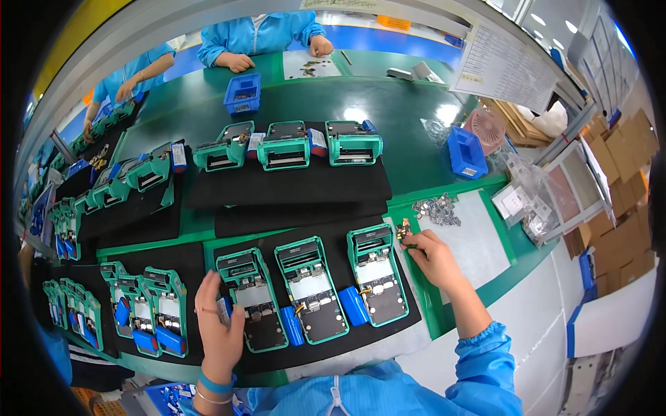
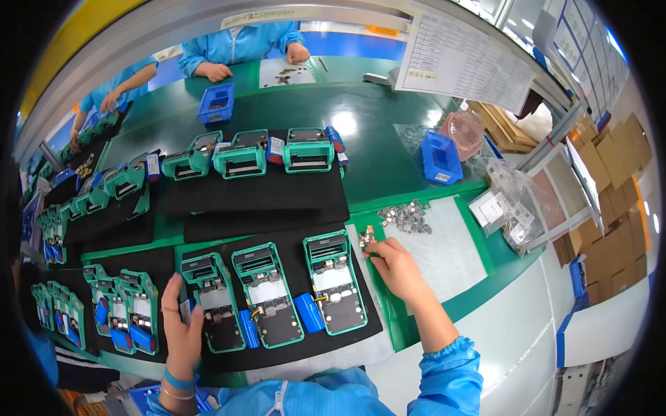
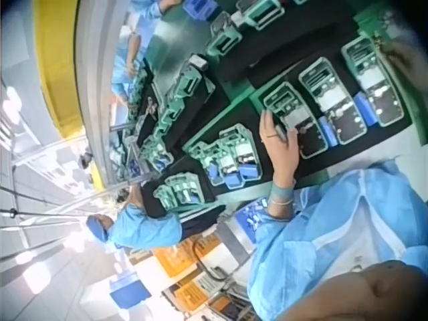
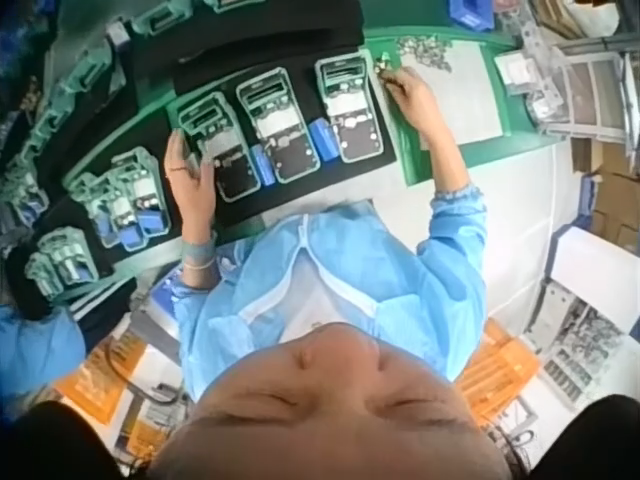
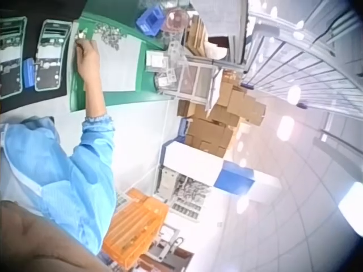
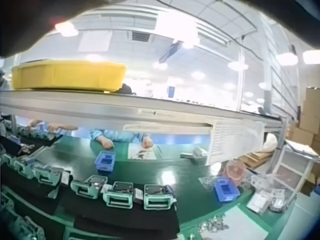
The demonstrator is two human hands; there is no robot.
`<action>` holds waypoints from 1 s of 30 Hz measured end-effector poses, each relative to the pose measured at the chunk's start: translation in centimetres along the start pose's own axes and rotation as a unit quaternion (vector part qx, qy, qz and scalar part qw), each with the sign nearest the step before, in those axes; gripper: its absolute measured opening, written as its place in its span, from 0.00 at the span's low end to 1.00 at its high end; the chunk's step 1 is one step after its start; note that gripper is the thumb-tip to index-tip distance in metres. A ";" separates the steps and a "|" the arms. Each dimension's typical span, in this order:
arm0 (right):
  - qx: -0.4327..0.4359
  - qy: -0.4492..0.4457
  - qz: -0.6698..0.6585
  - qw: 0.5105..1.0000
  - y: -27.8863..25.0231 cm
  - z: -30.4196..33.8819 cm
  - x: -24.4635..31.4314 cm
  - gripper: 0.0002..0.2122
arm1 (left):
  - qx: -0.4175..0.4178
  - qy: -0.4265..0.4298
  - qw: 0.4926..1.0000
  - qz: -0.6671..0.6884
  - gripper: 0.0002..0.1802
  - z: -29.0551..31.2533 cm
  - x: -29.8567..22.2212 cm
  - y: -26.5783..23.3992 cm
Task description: The person assembles small electronic components by hand, inserting circuit boards, batteries, and metal parts into green handheld device housings.
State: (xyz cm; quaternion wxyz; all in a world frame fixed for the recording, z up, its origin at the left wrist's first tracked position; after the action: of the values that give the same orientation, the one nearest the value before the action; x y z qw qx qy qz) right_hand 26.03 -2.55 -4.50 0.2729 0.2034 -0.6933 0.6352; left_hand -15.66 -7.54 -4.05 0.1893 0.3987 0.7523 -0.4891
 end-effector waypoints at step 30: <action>0.062 -0.396 0.088 0.912 16.5 4.7 25.0 0.09 | -0.036 -0.155 0.873 0.460 0.21 -2.4 6.9 2.8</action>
State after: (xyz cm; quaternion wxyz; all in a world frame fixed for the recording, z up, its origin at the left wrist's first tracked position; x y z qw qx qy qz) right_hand -4.08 -3.76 -1.51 -0.0939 0.3927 -0.7186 0.5662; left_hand -17.36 -1.95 -9.23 0.5215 0.6117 0.4617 -0.3751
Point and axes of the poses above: each hand's wrist, its own z-axis away from the middle knuckle, its own y-axis out of the palm, x = y × z, the point moved 6 cm from there along -z, towards the middle knuckle, and after that the axes turned 13 degrees about y, right-handed, at the moved point
